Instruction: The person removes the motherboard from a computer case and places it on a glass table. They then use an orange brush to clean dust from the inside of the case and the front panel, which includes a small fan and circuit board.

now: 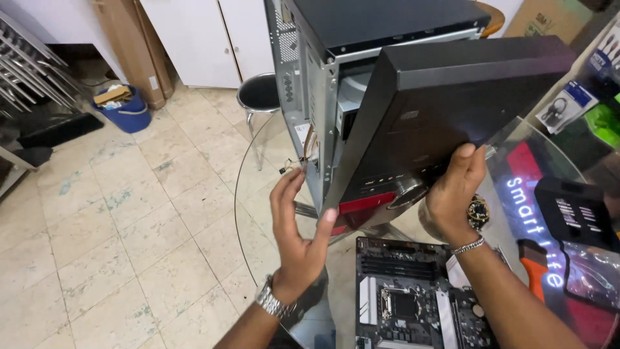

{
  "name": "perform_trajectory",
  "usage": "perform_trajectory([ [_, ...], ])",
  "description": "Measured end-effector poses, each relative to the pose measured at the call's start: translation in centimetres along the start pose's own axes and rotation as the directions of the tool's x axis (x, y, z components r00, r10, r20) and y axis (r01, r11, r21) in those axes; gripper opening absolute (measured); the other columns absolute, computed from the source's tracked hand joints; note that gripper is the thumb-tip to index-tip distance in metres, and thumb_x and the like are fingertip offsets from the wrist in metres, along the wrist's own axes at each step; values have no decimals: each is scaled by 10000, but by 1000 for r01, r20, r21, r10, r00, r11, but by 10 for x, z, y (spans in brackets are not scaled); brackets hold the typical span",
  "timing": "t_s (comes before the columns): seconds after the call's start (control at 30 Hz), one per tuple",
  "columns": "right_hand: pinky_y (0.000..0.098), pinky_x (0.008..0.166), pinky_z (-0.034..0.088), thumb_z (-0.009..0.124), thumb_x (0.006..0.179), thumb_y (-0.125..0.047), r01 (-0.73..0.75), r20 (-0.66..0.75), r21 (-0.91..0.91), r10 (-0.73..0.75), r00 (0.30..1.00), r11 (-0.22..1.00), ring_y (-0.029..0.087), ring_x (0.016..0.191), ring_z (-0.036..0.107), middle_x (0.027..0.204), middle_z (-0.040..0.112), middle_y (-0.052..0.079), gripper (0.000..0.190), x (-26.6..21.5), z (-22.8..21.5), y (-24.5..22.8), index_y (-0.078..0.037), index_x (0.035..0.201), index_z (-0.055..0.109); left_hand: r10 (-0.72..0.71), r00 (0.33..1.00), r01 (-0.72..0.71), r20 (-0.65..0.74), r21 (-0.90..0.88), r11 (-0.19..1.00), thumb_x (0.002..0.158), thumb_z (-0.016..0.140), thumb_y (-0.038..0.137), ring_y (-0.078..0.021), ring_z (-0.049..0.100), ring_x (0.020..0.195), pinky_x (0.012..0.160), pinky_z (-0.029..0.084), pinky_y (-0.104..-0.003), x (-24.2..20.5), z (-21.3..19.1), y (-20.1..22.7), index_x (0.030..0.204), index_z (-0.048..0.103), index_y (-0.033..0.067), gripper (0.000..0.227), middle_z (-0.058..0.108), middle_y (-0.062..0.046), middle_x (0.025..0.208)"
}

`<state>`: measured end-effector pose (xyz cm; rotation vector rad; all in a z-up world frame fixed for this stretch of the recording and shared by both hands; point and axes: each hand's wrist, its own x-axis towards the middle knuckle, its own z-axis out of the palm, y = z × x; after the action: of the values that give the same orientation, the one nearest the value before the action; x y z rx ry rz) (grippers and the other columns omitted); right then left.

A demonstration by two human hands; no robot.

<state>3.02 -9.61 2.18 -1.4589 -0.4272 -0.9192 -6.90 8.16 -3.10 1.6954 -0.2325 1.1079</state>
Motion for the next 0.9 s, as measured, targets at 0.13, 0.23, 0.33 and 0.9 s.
perform_trajectory([
  [0.13,349,916,472,365,1156,-367,-40,-9,-7,40,999,999,108,946,487,1031,552,7,384,-2,6,2,-74,1234,600,111,991,-100,68,-153,983,988,646,320,-549,278,1462,1152,240,-703,30,22,-18,1522,322,-21,711,272,-303,1545],
  [0.23,387,886,447,401,1158,-337,-5,14,-36,6,1000,999,177,951,468,1023,528,70,354,2,7,3,-39,1231,579,130,990,-118,57,-180,977,1042,559,258,-534,273,1480,1172,222,-674,30,39,-21,1531,291,-39,631,296,-302,1560],
  [0.33,405,856,435,448,1148,-330,16,61,-44,-13,998,999,193,949,457,1015,515,95,348,3,9,-12,-13,1243,556,99,994,-88,44,-198,976,1042,557,270,-531,294,1471,1180,234,-659,24,38,-24,1527,299,-51,636,311,-304,1557],
  [0.9,457,756,446,552,1147,-224,260,187,-228,-220,957,938,316,808,549,911,572,175,288,11,-25,33,26,1039,644,88,992,-113,-93,-310,944,1004,616,90,-405,446,1393,1179,341,-548,4,54,-51,1451,384,-63,526,391,-253,1493],
])
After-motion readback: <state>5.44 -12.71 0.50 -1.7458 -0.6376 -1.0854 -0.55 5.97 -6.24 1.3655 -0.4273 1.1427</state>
